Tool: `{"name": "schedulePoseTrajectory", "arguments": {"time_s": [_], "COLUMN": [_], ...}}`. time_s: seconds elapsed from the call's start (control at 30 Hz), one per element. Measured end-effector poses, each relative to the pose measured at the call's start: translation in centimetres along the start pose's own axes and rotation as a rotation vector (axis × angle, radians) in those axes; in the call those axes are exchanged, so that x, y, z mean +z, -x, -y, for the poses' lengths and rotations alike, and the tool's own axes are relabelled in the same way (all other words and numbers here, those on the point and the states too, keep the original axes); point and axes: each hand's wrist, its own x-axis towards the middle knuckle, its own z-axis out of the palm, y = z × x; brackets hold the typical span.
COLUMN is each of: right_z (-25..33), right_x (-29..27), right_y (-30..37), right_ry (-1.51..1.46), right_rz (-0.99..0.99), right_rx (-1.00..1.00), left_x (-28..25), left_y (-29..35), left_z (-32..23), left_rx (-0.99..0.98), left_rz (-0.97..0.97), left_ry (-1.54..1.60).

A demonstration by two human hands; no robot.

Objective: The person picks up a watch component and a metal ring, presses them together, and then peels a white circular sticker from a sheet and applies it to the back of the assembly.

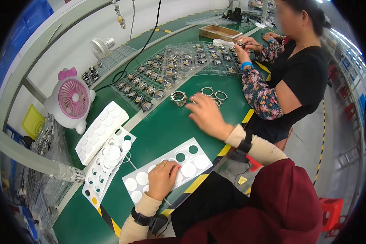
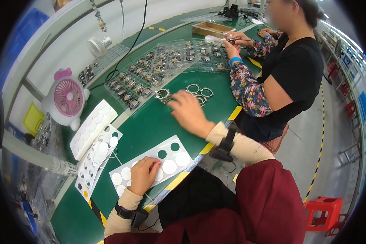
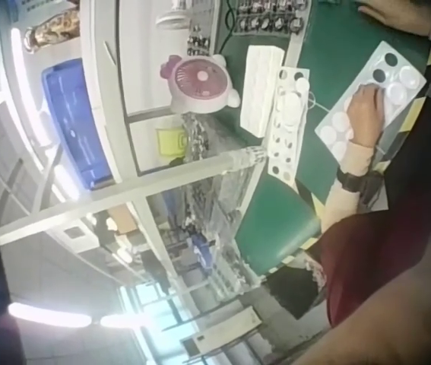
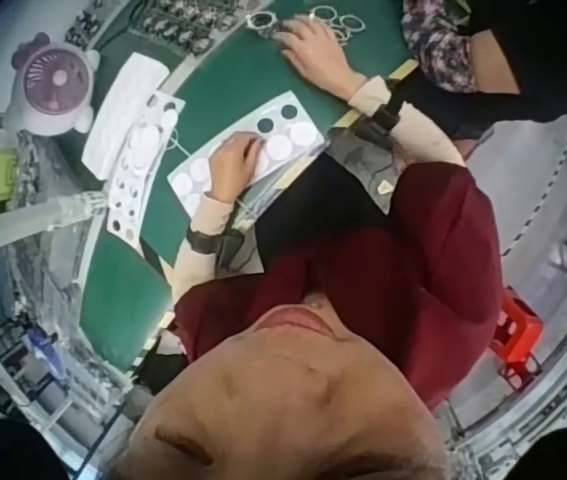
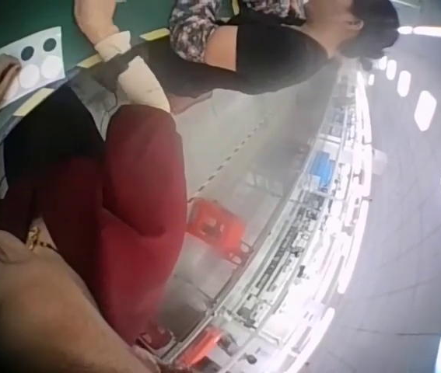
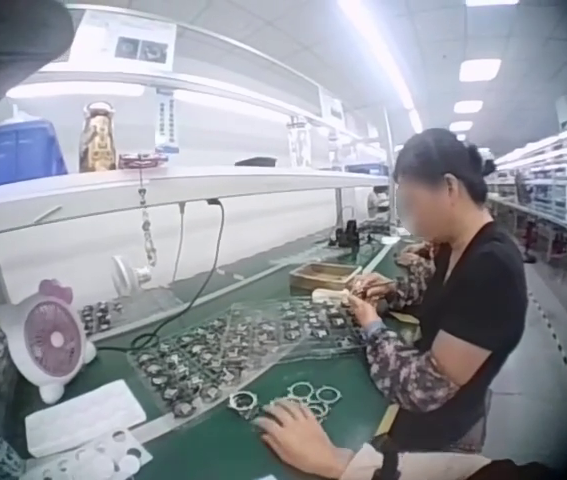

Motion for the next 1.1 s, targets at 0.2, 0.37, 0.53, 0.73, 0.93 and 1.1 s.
{"name": "schedulePoseTrajectory", "arguments": {"time_s": [0.2,0.37,0.53,0.73,0.93,1.1], "right_z": [9.0,12.5,12.5,12.5,12.6,12.5], "right_x": [3.1,7.9,8.8,9.1,8.3,8.6], "right_y": [-2.3,-2.2,-1.7,-1.6,-2.1,-1.7], "right_ry": [-0.703,-0.883,-1.121,-1.096,-1.155,-1.154], "right_rz": [0.413,0.482,0.482,0.518,0.490,0.491], "right_rx": [-0.302,-0.225,-0.023,0.030,0.017,0.004], "left_x": [-0.2,0.2,-0.5,-0.1,-1.9,-1.6], "left_y": [0.5,0.9,0.6,0.4,-0.2,-0.3], "left_z": [1.1,2.2,1.9,2.3,1.4,1.5], "left_rx": [-0.027,-0.129,-0.143,-0.131,-0.174,-0.174], "left_rz": [-0.079,-0.122,-0.069,-0.125,-0.026,-0.010], "left_ry": [-0.045,-0.080,-0.072,-0.016,-0.040,-0.063]}}
